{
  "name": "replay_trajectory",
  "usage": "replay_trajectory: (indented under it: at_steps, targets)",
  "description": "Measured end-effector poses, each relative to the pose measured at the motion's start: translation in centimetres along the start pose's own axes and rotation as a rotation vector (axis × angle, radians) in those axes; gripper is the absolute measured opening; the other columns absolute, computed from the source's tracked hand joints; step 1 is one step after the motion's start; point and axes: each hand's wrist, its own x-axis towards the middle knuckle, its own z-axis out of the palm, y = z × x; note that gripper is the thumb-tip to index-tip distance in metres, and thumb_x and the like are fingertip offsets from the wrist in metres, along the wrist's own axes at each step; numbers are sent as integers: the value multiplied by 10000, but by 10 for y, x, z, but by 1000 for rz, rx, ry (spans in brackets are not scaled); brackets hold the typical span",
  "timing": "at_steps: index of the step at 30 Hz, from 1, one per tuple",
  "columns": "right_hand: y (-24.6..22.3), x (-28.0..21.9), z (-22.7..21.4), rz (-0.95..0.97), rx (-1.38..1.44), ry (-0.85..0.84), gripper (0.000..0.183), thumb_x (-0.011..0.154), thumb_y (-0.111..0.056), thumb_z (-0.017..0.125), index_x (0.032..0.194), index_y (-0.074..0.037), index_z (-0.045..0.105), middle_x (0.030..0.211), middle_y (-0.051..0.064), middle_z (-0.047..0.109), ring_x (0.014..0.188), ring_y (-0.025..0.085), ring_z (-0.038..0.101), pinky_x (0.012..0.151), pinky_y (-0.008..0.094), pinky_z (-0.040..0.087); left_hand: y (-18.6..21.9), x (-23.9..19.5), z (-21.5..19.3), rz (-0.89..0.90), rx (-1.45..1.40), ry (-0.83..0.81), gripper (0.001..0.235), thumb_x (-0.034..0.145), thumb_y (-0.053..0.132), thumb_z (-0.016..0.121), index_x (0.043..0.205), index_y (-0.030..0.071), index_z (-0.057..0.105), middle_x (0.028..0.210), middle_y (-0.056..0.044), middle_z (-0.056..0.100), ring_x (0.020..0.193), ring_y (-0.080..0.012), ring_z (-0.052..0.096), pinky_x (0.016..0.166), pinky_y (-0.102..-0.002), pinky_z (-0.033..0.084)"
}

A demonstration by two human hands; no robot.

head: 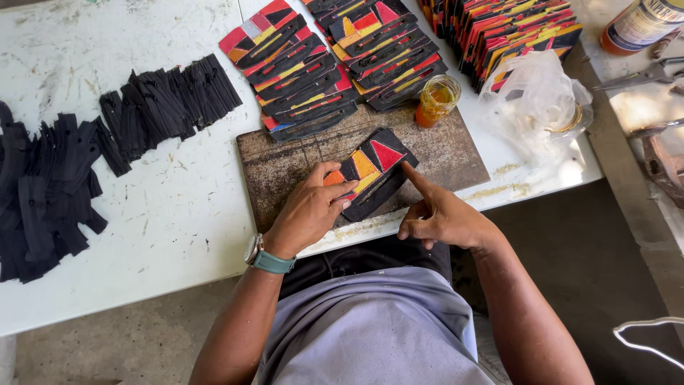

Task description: The person repeatedly applies a viscous substance from a small jar onto the edges of small patterned pouches using a finger. They handle each pouch one at a time, spread the substance along seams, and place the finished pouches into a growing stack on the table.

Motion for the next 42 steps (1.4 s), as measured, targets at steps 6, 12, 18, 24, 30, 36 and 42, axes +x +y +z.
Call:
replay_trajectory:
  at_steps: [6,12,18,24,30,36,42]
  targets:
    - [-10,-2,24,26,-438,131,1103,711,-158,737,1635,-157,135,759,181,772,626,288,714,684,374,589,-3,0,-1,30,-5,29,396,848,96,760,1242,77,722,1384,-195,551,1253,-363,593,1066,-421,471]
    - [-24,-10,55,3,-688,140,1031,723,-208,708,1618,-116,207,778,214,755,715,383,729,764,447,583,-4,0,-1,-32,-64,43,439,833,129,784,1249,45,668,1362,-159,572,1197,-353,621,1020,-422,499]
    - [-27,-12,86,28,-871,75,998,766,-251,684,1602,-54,176,734,248,707,724,437,699,775,497,561,-5,0,-1,-24,-55,52,441,831,137,793,1246,49,676,1357,-155,576,1195,-354,622,1014,-426,498]
    - [-27,-14,70,-51,-803,221,796,767,-240,677,1517,-227,409,753,156,739,715,385,713,704,489,568,-3,-1,-1,-56,-80,39,442,832,139,789,1250,54,672,1368,-142,571,1177,-340,632,1008,-420,501]
    - [-12,4,-2,-219,-1045,567,579,744,-180,694,1318,-249,664,918,72,698,805,331,692,650,467,554,-2,-1,-3,-19,-70,53,441,831,138,792,1248,50,677,1364,-144,568,1178,-341,628,1013,-416,502]
    - [10,25,-4,-321,-1243,564,410,877,-209,658,1284,-231,703,922,52,690,771,290,690,647,442,551,-3,-1,-2,-35,-83,38,442,835,139,789,1254,55,675,1366,-142,565,1181,-340,628,1008,-414,502]
    - [10,6,-29,-485,-1032,759,261,833,-163,695,1080,-200,770,958,34,677,862,270,671,709,416,537,-5,-1,0,-18,-71,64,476,827,142,800,1271,40,663,1357,-161,562,1190,-350,623,1020,-415,498]
